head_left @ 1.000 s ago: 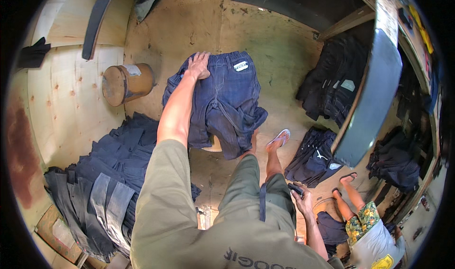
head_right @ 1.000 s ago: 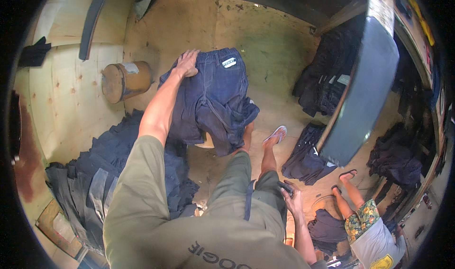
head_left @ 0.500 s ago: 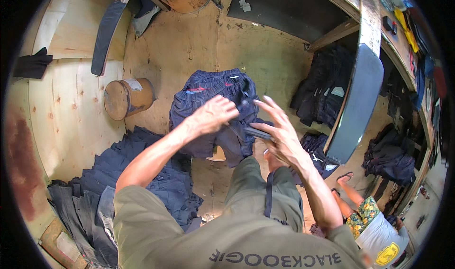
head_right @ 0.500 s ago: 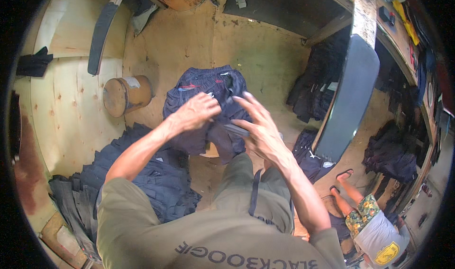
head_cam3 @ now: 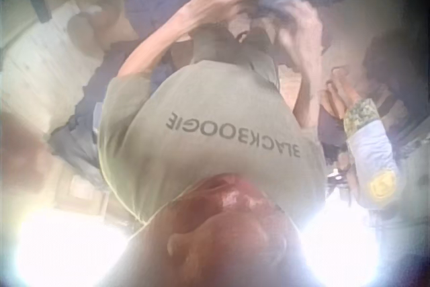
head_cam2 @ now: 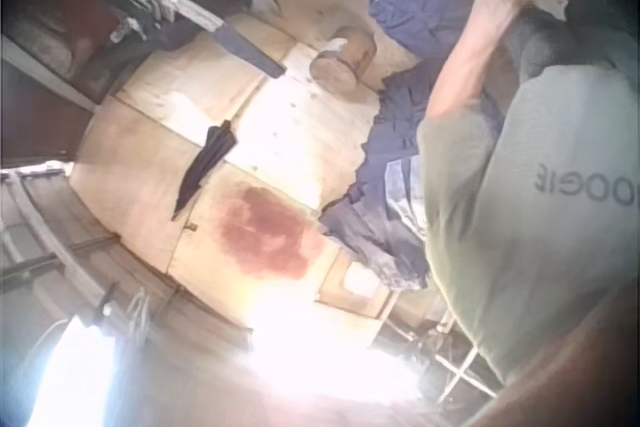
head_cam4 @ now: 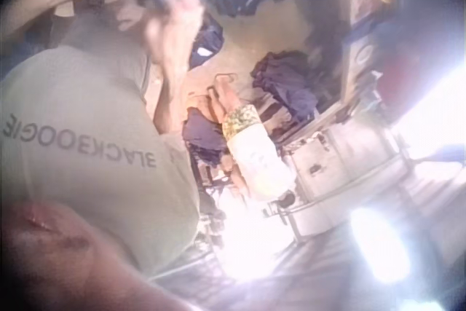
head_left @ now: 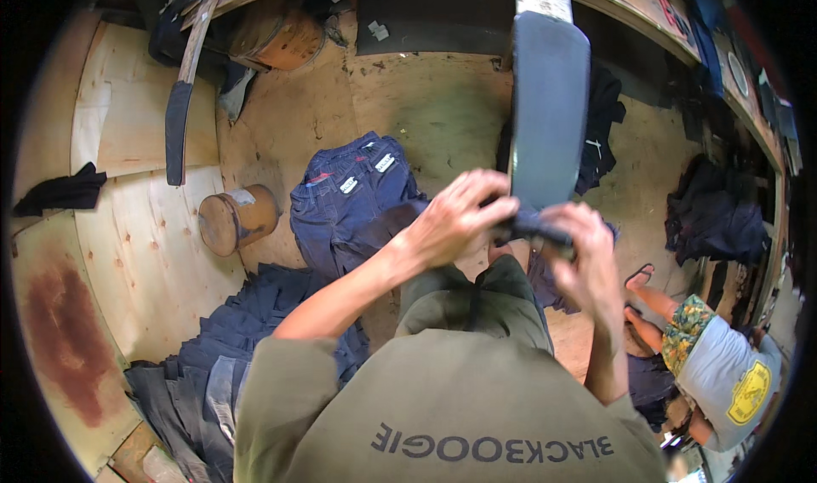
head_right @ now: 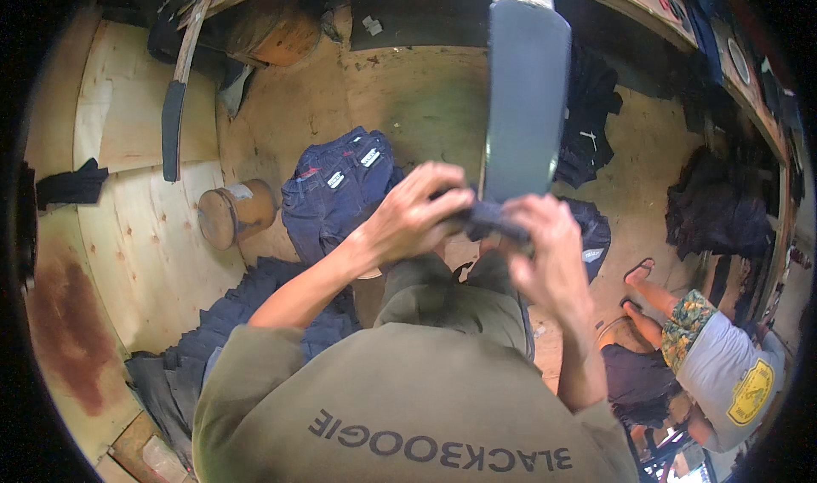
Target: The person repeatedly brushes a pair of dark blue jeans with a handheld brush while holding them on a wooden workbench. The person flips the jeans to treat both sides and continues brushing multiple times.
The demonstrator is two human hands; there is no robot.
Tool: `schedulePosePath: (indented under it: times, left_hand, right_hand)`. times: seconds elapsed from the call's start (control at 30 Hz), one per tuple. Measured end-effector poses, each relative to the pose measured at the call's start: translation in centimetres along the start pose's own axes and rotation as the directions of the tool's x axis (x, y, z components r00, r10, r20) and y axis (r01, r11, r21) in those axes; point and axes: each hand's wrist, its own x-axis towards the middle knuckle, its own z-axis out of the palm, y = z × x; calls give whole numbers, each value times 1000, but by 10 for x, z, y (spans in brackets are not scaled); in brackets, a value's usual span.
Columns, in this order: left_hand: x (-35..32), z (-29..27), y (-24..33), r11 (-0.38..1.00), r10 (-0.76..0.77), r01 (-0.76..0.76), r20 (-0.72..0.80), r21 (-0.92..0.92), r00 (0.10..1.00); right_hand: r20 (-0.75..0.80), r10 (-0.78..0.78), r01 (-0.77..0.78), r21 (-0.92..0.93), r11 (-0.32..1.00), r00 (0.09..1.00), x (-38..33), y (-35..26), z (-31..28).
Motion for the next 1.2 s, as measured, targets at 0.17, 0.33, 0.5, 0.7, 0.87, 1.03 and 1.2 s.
schedulePosePath:
  times: [0.17,0.33,0.5,0.7,0.87,1.03,1.2]
  left_hand:
    - [82,101,-59,967,-32,28,9,253,999]
    - [71,99,-55,894,87,-130,118,429,989]
    - [7,38,21,971,-199,102,490,217,849]
    - [-76,91,-1,730,-626,680,471,72,622]
    - [5,167,-47,851,-522,518,-222,-83,823]
    - [176,169,-195,917,-242,348,-420,196,875]
    - [266,140,-288,856,-161,265,-257,445,953]
  right_hand:
    - [-241,5,-24,-77,997,970,39,109,4]
    - [-108,-41,52,102,993,993,8,148,14]
    - [396,-150,-26,407,913,906,-57,111,40]
    - [535,111,-284,251,925,838,-81,137,82]
    - [358,15,-75,154,985,934,37,221,-12]
    - [-126,-84,50,-252,966,988,182,259,-55]
    - [-513,279,-35,435,900,812,110,259,4]
